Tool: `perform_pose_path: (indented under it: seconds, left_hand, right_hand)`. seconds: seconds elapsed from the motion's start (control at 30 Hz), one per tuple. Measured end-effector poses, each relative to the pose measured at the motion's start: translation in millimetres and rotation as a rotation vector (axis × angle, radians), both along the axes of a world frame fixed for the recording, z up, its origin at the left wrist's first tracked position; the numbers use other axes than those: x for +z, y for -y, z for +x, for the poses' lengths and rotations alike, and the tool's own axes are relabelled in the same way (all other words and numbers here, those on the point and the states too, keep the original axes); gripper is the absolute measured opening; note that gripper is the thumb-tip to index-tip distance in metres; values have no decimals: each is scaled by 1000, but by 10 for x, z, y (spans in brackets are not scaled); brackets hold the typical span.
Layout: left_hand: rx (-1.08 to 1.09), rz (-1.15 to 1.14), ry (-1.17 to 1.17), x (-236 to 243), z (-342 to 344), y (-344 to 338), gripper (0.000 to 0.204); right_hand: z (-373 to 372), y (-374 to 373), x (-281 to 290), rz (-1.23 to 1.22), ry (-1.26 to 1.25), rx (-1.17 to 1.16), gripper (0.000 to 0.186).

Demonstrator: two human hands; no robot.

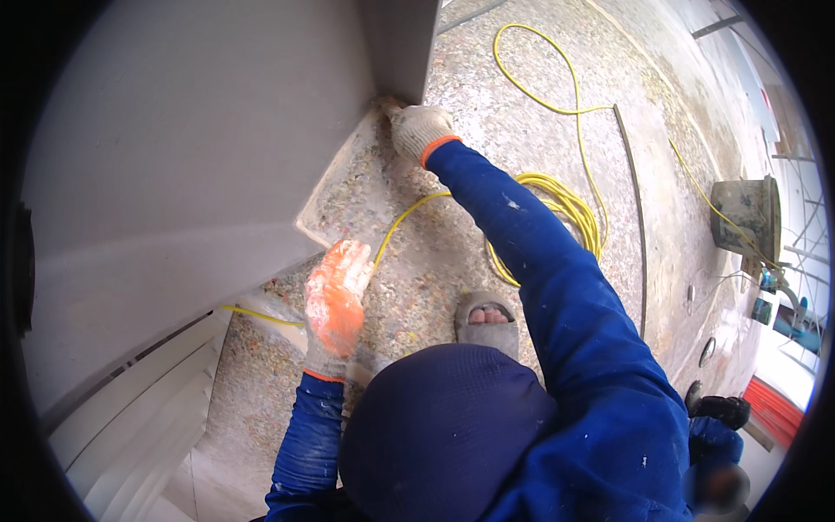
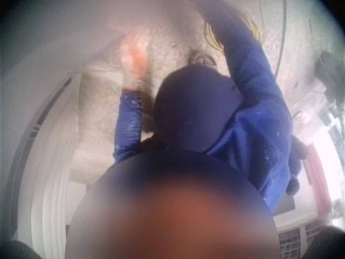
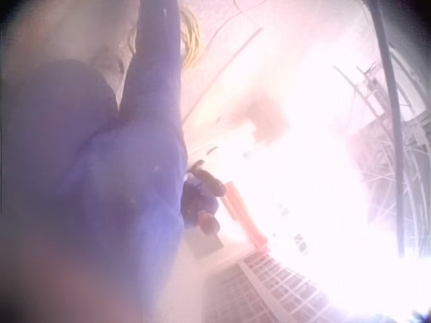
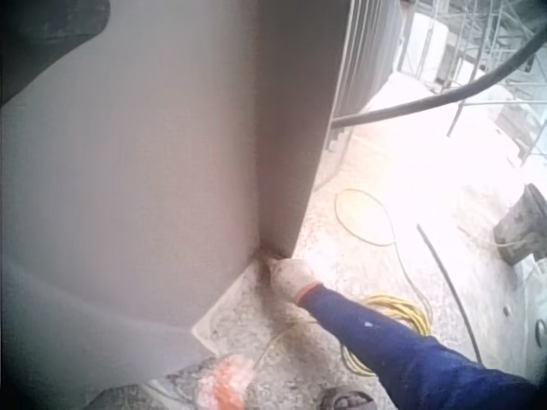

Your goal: The person applies a white sealant to the corner joint between a metal railing and a tiled floor. They use gloved hands to smooth and press the material into the seam, repeatedly retrieving more from a bucket.

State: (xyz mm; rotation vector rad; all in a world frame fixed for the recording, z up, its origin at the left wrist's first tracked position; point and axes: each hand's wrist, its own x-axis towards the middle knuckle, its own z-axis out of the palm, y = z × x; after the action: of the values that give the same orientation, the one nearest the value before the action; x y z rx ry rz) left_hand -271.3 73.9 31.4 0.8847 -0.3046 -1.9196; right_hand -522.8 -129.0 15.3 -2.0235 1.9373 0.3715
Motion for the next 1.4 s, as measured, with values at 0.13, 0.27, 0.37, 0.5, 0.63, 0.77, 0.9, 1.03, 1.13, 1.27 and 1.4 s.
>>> perform_pose_path:
  seconds: [0.13,0.27,0.37,0.5,0.63,0.77,0.9,1.03,1.13,1.27,1.4]
  left_hand:
    - [-1,-9,12,-21,24,36,60]
    - [8,-23,16,-39,63,19,59]
    - [19,14,17,-46,62,0,59]
    - [-13,19,3,-18,26,2,59]
    - [-5,-3,-52,-2,0,20,60]
    - [12,-49,-4,-32,48,10,62]
    - [23,-17,11,-55,94,3,62]
    - [-27,-22,65,-35,70,21,61]
    - [0,22,31,-20,20,20,60]
    - [-16,2,-2,-16,-1,7,59]
    - [-36,-28,47,-22,-6,41,61]
  right_hand:
    - [-32,-22,-34,-49,36,41,61]
    - [-46,-88,-144,-38,92,15,56]
    - [19,1,-336,-134,174,-94,46]
    - [130,181,-512,-186,260,-80,45]
    - [109,29,-403,-93,186,72,61]
    - [42,-388,-222,16,263,-112,73]
    - [12,-302,-227,-84,300,-128,71]
    - [152,42,-325,-188,293,-34,63]
    - [393,96,-340,-163,185,-82,59]
    - [459,43,-212,-137,-75,200,45]
    - [123,59,-41,-79,-63,90,38]
